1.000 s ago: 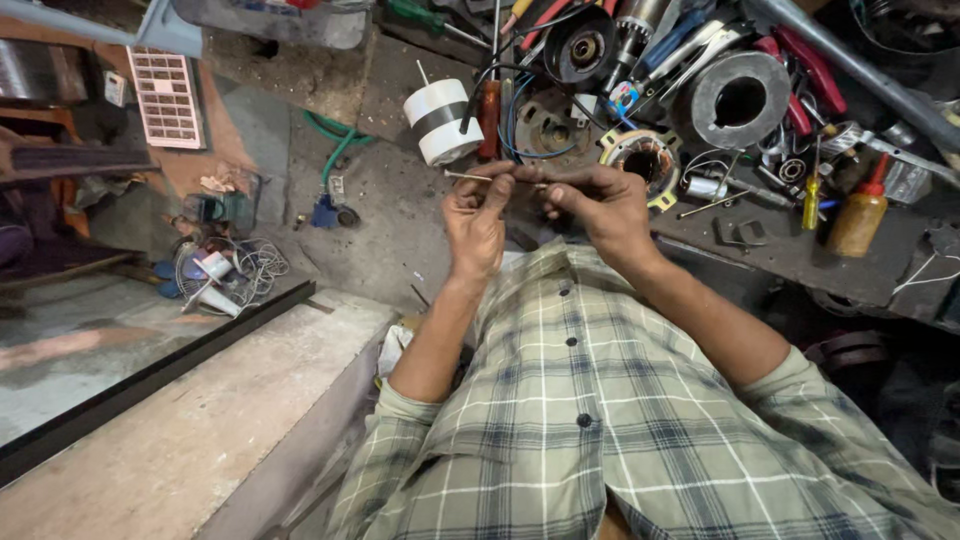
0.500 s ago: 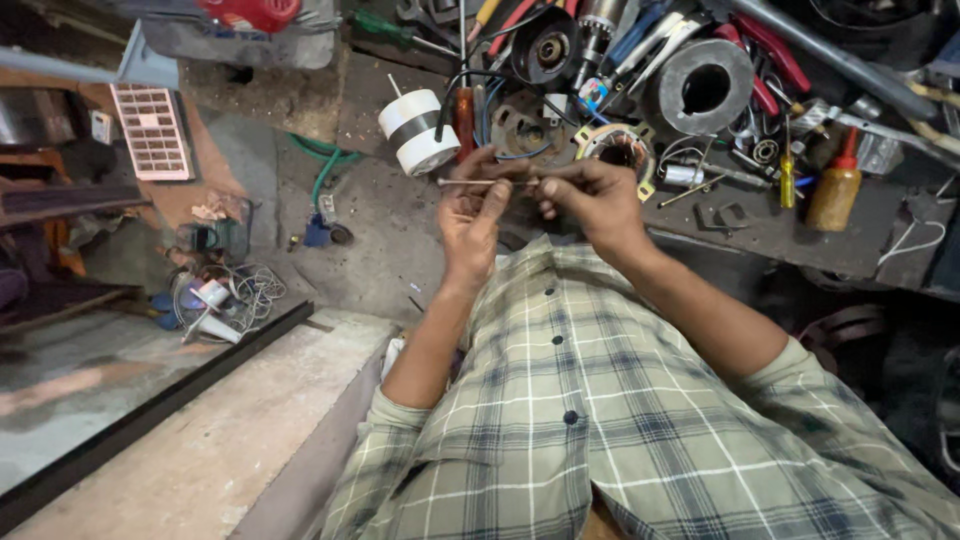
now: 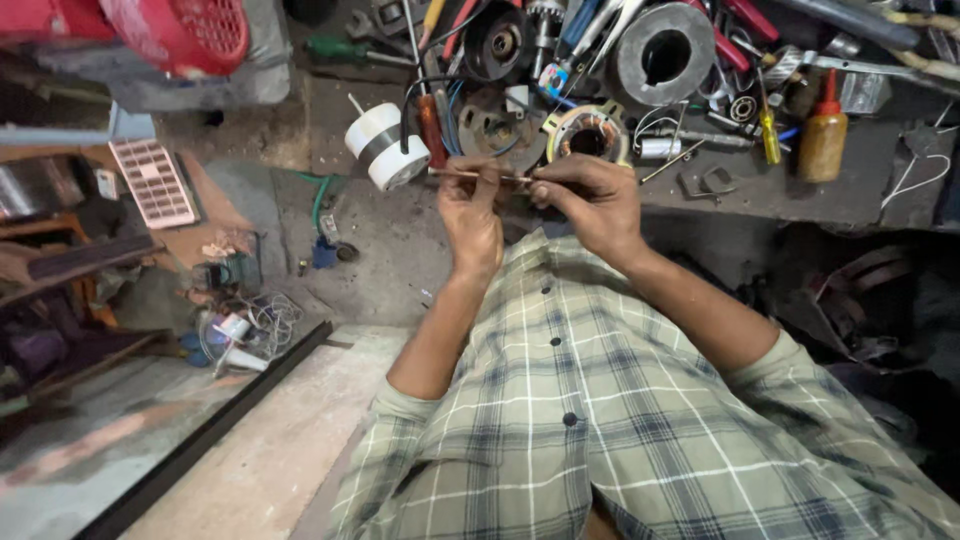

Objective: The person works on a small electric motor at a cluttered workbench, pulling the rotor out of the white stator housing and setting parts on the bench. They handle the motor housing and rotor, reposition the parts, and use a screwdriver on the motor near the end.

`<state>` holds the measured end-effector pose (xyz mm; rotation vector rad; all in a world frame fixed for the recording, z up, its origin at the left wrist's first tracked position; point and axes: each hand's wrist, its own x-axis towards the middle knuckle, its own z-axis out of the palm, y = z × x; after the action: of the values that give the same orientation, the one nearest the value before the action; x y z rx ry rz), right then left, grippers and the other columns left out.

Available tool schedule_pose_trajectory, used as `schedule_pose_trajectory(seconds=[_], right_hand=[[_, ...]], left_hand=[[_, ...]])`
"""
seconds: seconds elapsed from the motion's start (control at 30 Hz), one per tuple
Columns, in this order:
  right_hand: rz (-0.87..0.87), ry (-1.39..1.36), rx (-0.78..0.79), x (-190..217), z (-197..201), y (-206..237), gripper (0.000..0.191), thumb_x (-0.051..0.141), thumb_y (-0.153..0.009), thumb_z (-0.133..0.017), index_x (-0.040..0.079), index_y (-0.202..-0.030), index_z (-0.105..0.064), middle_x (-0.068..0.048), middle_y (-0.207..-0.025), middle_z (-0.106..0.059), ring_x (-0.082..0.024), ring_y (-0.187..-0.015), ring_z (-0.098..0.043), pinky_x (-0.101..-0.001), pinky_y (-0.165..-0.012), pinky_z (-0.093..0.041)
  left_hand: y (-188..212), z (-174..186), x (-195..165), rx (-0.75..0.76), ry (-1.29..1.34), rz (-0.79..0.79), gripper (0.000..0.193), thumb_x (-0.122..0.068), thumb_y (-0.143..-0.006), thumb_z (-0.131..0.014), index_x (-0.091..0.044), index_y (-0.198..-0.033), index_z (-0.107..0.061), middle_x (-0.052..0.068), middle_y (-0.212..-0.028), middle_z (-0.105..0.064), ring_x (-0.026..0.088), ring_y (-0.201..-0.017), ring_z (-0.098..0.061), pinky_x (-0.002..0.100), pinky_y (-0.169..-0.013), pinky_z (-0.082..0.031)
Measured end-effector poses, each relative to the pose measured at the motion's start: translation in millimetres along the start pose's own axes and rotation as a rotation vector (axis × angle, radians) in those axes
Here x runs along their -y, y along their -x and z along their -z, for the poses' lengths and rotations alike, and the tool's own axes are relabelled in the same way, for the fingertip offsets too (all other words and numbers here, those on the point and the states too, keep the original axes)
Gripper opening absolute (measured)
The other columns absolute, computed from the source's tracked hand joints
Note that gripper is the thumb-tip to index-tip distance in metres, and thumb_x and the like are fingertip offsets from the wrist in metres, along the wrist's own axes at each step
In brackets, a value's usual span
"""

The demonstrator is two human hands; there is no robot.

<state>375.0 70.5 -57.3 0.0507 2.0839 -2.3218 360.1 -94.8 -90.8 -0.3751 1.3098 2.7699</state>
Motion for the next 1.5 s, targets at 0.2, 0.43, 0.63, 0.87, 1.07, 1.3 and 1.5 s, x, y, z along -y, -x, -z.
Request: schedule_pose_trajectory(seconds=[0.2, 0.43, 0.63, 0.87, 1.07, 1.3, 1.5], right_hand=[[-0.114, -0.197, -0.06, 0.3, -2.2, -7.0, 0.012, -0.006, -0.095, -0.07, -0.005, -0.107, -0.072, -0.012, -0.103, -0.074, -0.015, -0.088, -0.074, -0.0276, -0.078, -0.063], [0.137, 0.129, 0.06, 7.5, -11.8, -8.3, 0.01, -0.007, -0.096, -0.073, -0.007, -0.106, -0.073, -0.014, -0.099, -0.074, -0.016, -0.088, -0.073, -0.0273, -0.08, -0.059], [-0.14, -0.1, 0.065, 3.8, -36.2, -20.0, 0.011, -0.004, -0.098, -0.071, -0.004, -0.108, -0.073, -0.013, -0.1, -0.075, -0.015, -0.087, -0.072, -0.027, -0.081, -0.061], [0.184, 0.273, 0.166, 10.9, -73.5, -38.1, 0.011, 0.001, -0.094, -0.078, -0.001, -0.105, -0.076, -0.012, -0.104, -0.077, -0.017, -0.092, -0.075, -0.0276, -0.078, -0.057], [0.167, 0.336, 0.264, 6.4, -100.7, -59.7, 0.013, 0.004, -0.093, -0.08, 0.002, -0.106, -0.077, -0.011, -0.1, -0.077, -0.019, -0.085, -0.073, -0.0296, -0.074, -0.055], [0.323, 0.405, 0.378, -14.4, -138.8, -71.0, 0.016, 0.01, -0.091, -0.082, 0.004, -0.105, -0.075, -0.012, -0.098, -0.075, -0.026, -0.088, -0.073, -0.0354, -0.075, -0.056], [0.302, 0.48, 0.367, -26.7, -145.2, -65.1, 0.017, 0.01, -0.089, -0.083, 0.005, -0.104, -0.076, -0.012, -0.097, -0.074, -0.029, -0.089, -0.072, -0.0385, -0.077, -0.056]], left_hand=[[2.3, -2.8, -26.0, 0.102, -0.164, 0.076, 0.018, -0.008, -0.098, -0.069, -0.001, -0.115, -0.067, 0.013, -0.109, -0.075, 0.021, -0.099, -0.074, 0.036, -0.089, -0.062], [-5.0, 4.9, -14.8, 0.04, 0.046, -0.06, 0.009, 0.0, -0.109, -0.073, 0.0, -0.105, -0.065, 0.012, -0.101, -0.073, 0.022, -0.098, -0.072, 0.037, -0.093, -0.059], [2.0, 12.8, -59.7, 0.102, -0.142, 0.041, 0.015, -0.008, -0.101, -0.068, -0.001, -0.114, -0.067, 0.011, -0.111, -0.076, 0.019, -0.103, -0.073, 0.033, -0.098, -0.059], [-26.1, 61.9, -75.0, -0.282, -0.159, -0.133, 0.012, -0.008, -0.098, -0.075, -0.003, -0.104, -0.066, 0.01, -0.095, -0.073, 0.019, -0.082, -0.07, 0.034, -0.076, -0.059], [-102.6, 154.1, -133.0, -0.387, -0.68, -0.357, 0.025, -0.011, -0.102, -0.077, 0.001, -0.122, -0.068, 0.005, -0.096, -0.072, 0.014, -0.083, -0.064, 0.028, -0.071, -0.052], [-145.5, 194.3, -111.4, -0.223, -0.524, -0.298, 0.042, -0.01, -0.1, -0.075, -0.001, -0.137, -0.056, 0.008, -0.09, -0.074, 0.014, -0.08, -0.073, 0.029, -0.071, -0.062], [-158.3, 195.7, -100.8, -0.349, -0.411, -0.156, 0.044, -0.009, -0.096, -0.072, 0.0, -0.134, -0.052, 0.011, -0.086, -0.074, 0.017, -0.071, -0.073, 0.031, -0.062, -0.061]])
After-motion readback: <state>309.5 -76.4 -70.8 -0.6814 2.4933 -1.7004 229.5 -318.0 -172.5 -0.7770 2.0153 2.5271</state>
